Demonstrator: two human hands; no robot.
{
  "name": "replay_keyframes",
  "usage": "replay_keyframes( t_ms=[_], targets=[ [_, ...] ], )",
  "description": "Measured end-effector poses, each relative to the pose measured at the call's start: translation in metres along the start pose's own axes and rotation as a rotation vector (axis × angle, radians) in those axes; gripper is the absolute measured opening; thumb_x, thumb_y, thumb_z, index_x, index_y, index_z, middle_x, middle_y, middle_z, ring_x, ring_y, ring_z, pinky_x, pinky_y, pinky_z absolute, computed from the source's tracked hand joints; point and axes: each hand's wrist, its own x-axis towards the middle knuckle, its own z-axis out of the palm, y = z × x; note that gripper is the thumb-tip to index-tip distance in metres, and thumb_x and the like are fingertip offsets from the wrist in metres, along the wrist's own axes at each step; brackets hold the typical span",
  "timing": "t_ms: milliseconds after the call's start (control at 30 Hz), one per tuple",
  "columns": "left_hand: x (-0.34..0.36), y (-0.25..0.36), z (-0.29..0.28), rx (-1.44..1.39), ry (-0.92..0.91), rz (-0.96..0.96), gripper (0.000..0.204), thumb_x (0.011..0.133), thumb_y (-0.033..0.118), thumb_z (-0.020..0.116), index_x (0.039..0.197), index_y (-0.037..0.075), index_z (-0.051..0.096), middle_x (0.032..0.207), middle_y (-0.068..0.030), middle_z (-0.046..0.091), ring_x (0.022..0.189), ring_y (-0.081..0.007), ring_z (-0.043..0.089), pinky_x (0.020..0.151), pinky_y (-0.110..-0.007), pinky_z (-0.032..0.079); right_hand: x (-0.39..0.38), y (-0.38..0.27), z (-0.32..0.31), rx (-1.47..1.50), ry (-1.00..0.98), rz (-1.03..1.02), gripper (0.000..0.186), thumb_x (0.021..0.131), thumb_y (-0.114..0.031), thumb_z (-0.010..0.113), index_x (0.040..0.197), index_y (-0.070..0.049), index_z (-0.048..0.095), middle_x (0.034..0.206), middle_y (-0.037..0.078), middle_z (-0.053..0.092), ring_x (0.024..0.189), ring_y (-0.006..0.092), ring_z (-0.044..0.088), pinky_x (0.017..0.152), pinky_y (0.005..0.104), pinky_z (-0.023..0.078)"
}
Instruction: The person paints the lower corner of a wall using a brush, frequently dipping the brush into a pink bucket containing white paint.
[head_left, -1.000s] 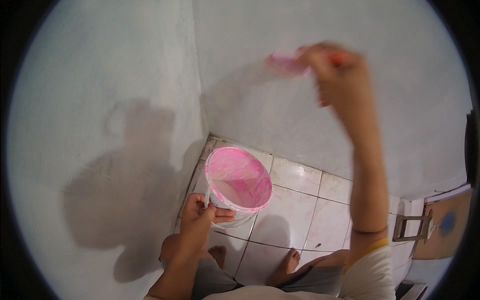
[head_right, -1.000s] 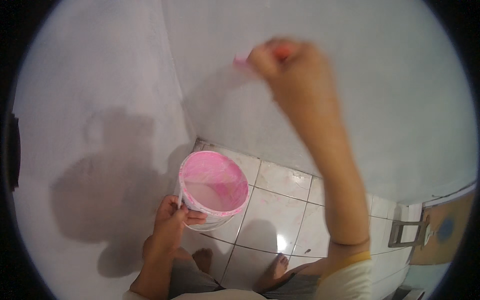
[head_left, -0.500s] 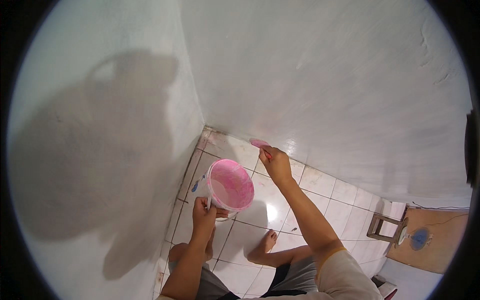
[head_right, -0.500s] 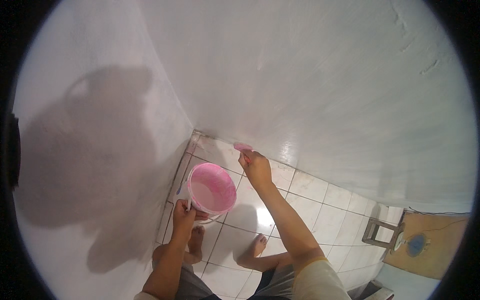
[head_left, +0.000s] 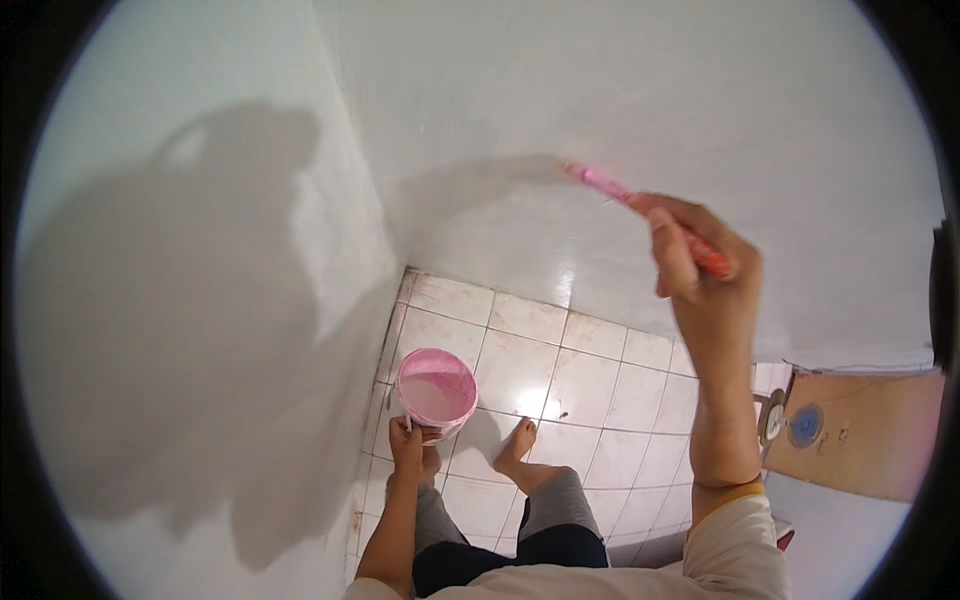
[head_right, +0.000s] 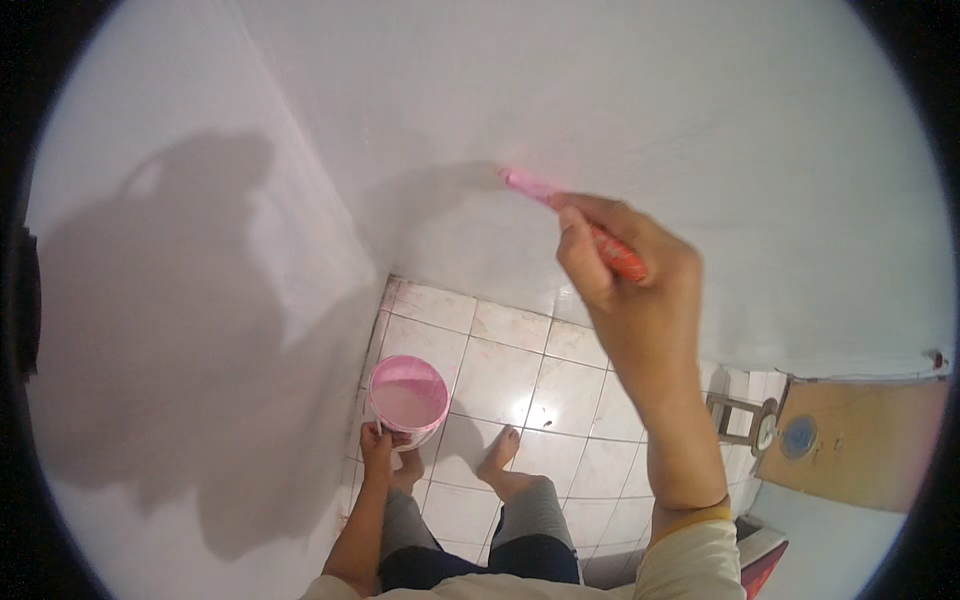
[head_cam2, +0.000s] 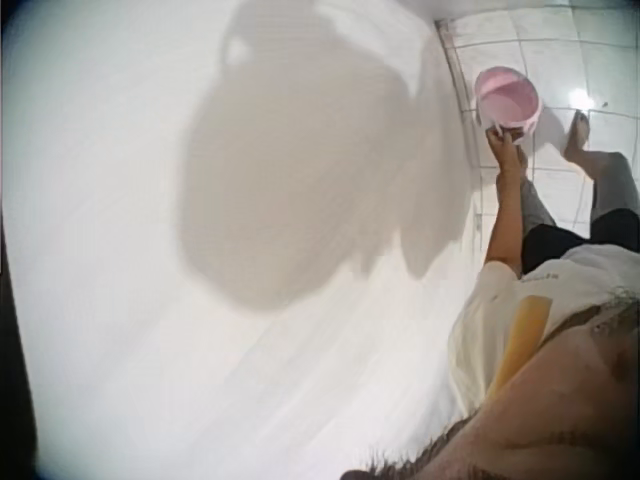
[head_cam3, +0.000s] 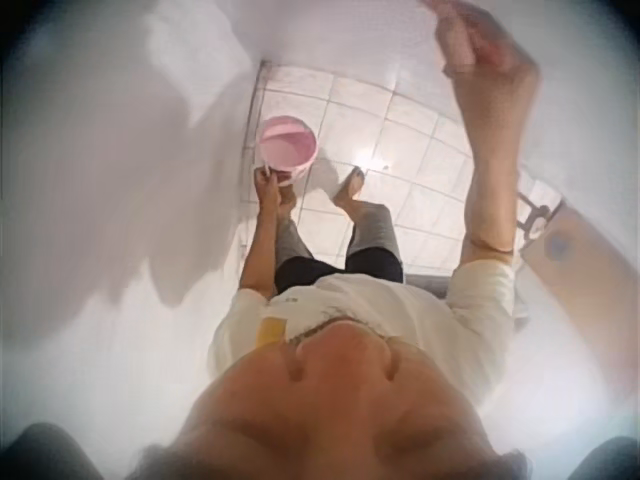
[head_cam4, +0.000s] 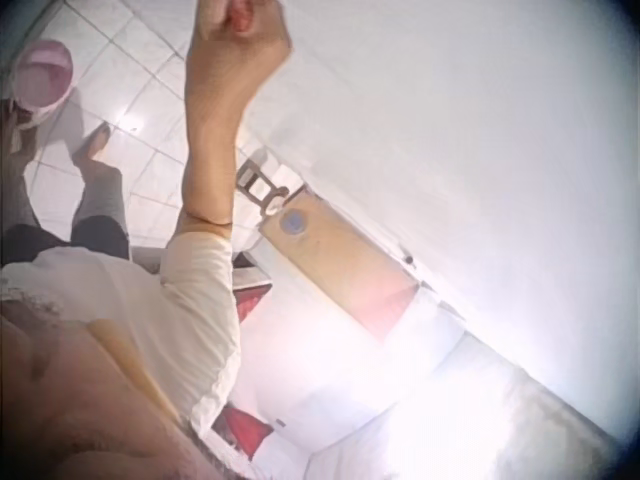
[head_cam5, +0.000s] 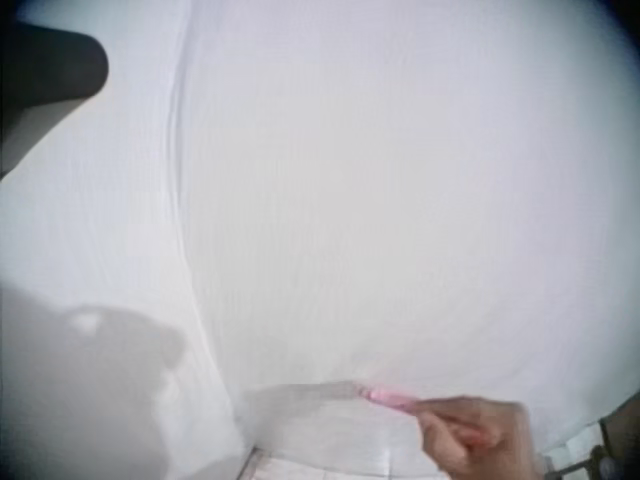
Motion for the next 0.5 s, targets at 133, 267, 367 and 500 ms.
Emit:
replay_keyframes(
  t_ms=[133, 267, 367, 500],
  targets=[
    [-0.054, 0.074, 0.011, -0.049, 0.007, -0.016, 0.018, 0.089, -0.008, 0.039, 0.099, 0.004, 0.03, 0.086, -0.0202, 0.058, 0.067, -0.0284, 0.069, 0.063, -0.039, 0.062, -0.002, -0.094, -0.083, 0.072, 0.108, -0.051, 0.017, 0.087, -0.01, 0.065, 0.099, 0.002, 0.069, 0.066, 0.003, 0.059, 0.058, 0.006, 0.051, 0.054, 0.0209, 0.041],
    [-0.099, 0.132, 0.014, -0.026, -0.005, -0.04, 0.018, 0.087, -0.008, 0.04, 0.099, 0.003, 0.03, 0.088, -0.0198, 0.057, 0.068, -0.0274, 0.069, 0.063, -0.038, 0.062, -0.049, -0.118, -0.138, 0.01, 0.181, -0.212, 0.016, 0.087, -0.006, 0.064, 0.1, 0.002, 0.069, 0.068, 0.002, 0.057, 0.059, 0.0069, 0.051, 0.055, 0.0215, 0.041],
    [-0.11, 0.153, 0.012, -0.011, 0.009, -0.09, 0.02, 0.085, -0.007, 0.041, 0.098, 0.003, 0.031, 0.089, -0.0197, 0.057, 0.066, -0.0267, 0.068, 0.062, -0.039, 0.062, -0.097, -0.082, -0.155, 0.201, 0.086, 0.016, 0.015, 0.088, -0.004, 0.061, 0.099, 0.003, 0.068, 0.069, 0.003, 0.053, 0.06, 0.008, 0.054, 0.056, 0.022, 0.042],
    [-0.116, 0.156, 0.015, 0.133, -0.005, -0.042, 0.02, 0.086, -0.006, 0.044, 0.099, 0.003, 0.032, 0.089, -0.0198, 0.057, 0.068, -0.0279, 0.068, 0.062, -0.04, 0.061, -0.189, 0.011, -0.141, 0.558, 0.036, 0.375, 0.018, 0.092, -0.007, 0.056, 0.101, 0.006, 0.065, 0.072, 0.006, 0.056, 0.067, 0.0107, 0.062, 0.06, 0.0245, 0.05]
  ],
)
